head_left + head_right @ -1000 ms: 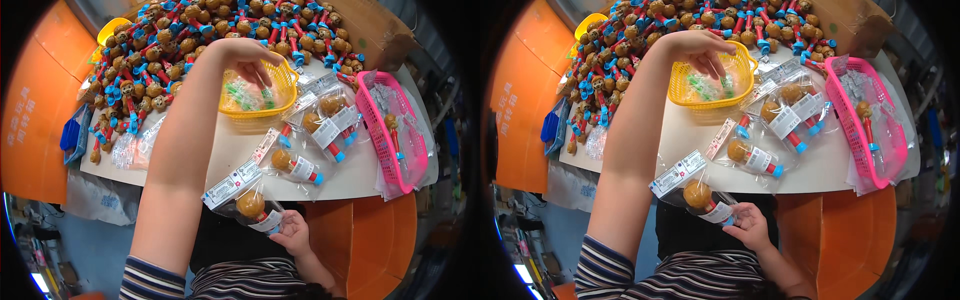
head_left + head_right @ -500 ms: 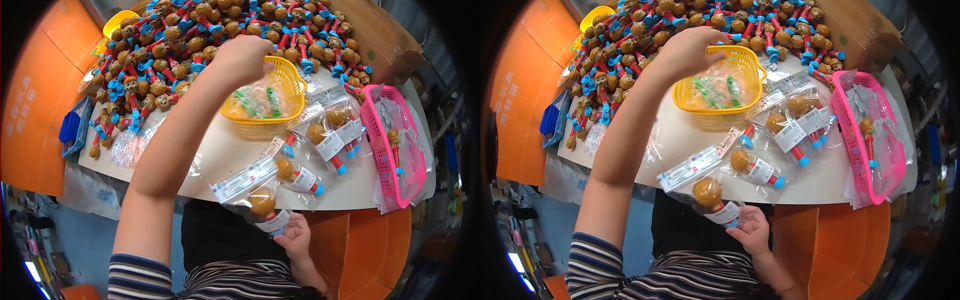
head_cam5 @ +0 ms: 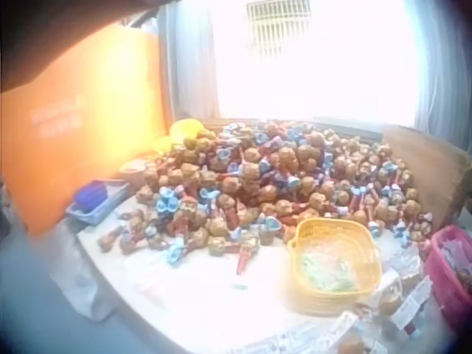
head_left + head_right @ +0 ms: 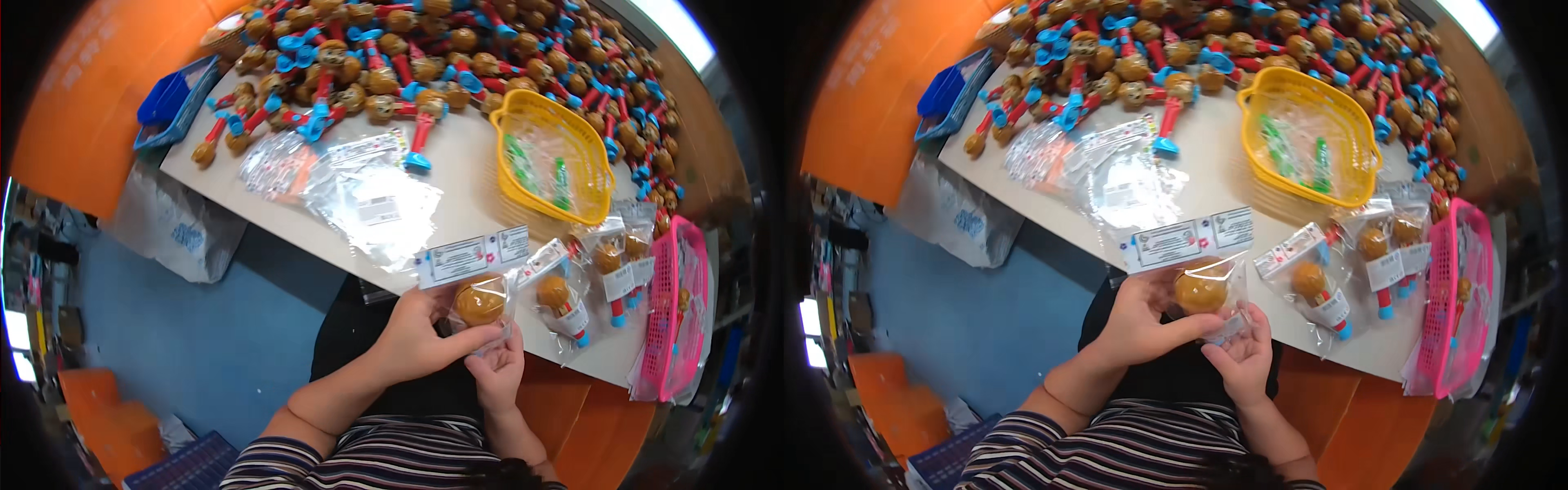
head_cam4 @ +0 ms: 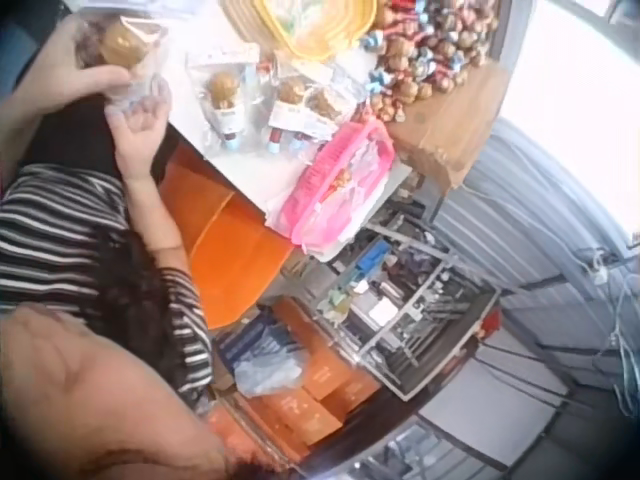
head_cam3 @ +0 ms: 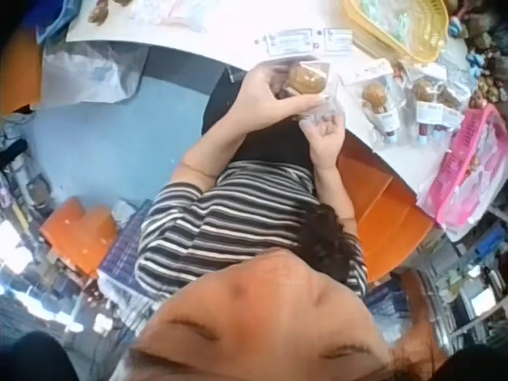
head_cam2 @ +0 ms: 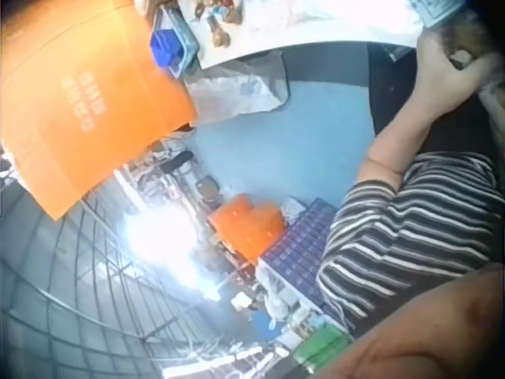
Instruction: Packaging toy microphones into plastic bags and placing them in a tray.
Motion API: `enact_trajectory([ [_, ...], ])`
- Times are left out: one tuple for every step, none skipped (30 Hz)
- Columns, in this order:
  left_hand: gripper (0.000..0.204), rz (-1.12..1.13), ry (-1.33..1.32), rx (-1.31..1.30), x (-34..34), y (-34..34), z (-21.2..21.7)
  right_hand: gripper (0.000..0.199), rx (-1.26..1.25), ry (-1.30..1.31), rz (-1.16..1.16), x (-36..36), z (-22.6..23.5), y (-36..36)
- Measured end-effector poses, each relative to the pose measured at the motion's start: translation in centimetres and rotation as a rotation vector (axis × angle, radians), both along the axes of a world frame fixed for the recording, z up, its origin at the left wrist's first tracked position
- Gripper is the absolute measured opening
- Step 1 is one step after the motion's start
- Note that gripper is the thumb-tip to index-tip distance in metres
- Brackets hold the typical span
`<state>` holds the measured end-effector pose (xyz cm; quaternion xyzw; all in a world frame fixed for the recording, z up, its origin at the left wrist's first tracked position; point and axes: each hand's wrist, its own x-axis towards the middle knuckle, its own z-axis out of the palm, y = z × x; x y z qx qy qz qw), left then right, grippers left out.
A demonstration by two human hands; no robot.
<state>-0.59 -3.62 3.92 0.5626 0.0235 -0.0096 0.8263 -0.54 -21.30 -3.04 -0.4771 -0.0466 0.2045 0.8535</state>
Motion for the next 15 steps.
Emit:
enact_trajectory([
  [0.071, 0.016, -0.007, -0.007, -0.1, 0.1, 0.1, 0.073, -0.007, -0.007, 0.016, 0.0, 0.0, 0.4],
  [0.067, 0.066, -0.043, -0.006, -0.2, 0.3, 0.2, 0.075, -0.012, -0.017, 0.042, 0.1, -0.1, 0.7],
  [0.064, 0.114, -0.078, -0.005, -0.4, 0.6, 0.3, 0.078, -0.018, -0.028, 0.065, 0.1, 0.0, 1.0],
  [0.064, 0.122, -0.083, -0.009, -0.7, 1.0, 0.5, 0.078, -0.022, -0.033, 0.073, 0.1, 0.1, 1.2],
  [0.062, 0.11, -0.084, 0.001, -1.0, 1.4, 0.6, 0.077, -0.019, -0.04, 0.07, 0.0, 0.2, 1.5],
  [0.061, 0.096, -0.084, 0.012, -1.3, 1.8, 0.7, 0.077, -0.015, -0.047, 0.065, 0.0, 0.2, 1.7],
  [0.061, 0.098, -0.087, 0.008, -1.5, 2.3, 0.6, 0.077, -0.019, -0.05, 0.066, -0.2, 0.5, 1.9],
  [0.062, 0.048, -0.164, -0.051, -1.7, 3.0, 0.3, 0.075, -0.025, -0.075, 0.07, -0.3, 0.7, 2.1],
  [0.064, -0.003, -0.241, -0.11, -1.7, 3.5, 0.0, 0.072, -0.031, -0.099, 0.073, -0.4, 0.9, 2.2],
  [0.064, -0.002, -0.241, -0.107, -1.7, 3.8, -0.3, 0.072, -0.029, -0.099, 0.074, -0.4, 0.7, 2.1],
  [0.061, -0.026, -0.277, -0.26, -1.7, 4.1, -0.7, 0.069, -0.071, -0.185, 0.071, -0.4, 0.4, 2.0],
  [0.059, -0.049, -0.312, -0.412, -1.6, 4.4, -1.1, 0.066, -0.113, -0.27, 0.068, -0.4, 0.2, 1.9],
  [0.063, -0.072, -0.249, -0.431, -1.7, 5.1, -1.5, 0.066, -0.11, -0.267, 0.07, -0.5, 0.4, 2.1],
  [0.063, -0.065, -0.248, -0.425, -1.8, 5.5, -2.4, 0.064, -0.134, -0.309, 0.075, -0.5, 0.7, 2.4],
  [0.066, -0.093, -0.289, -0.471, -1.8, 5.9, -3.4, 0.062, -0.155, -0.349, 0.081, -0.6, 0.9, 2.7],
])
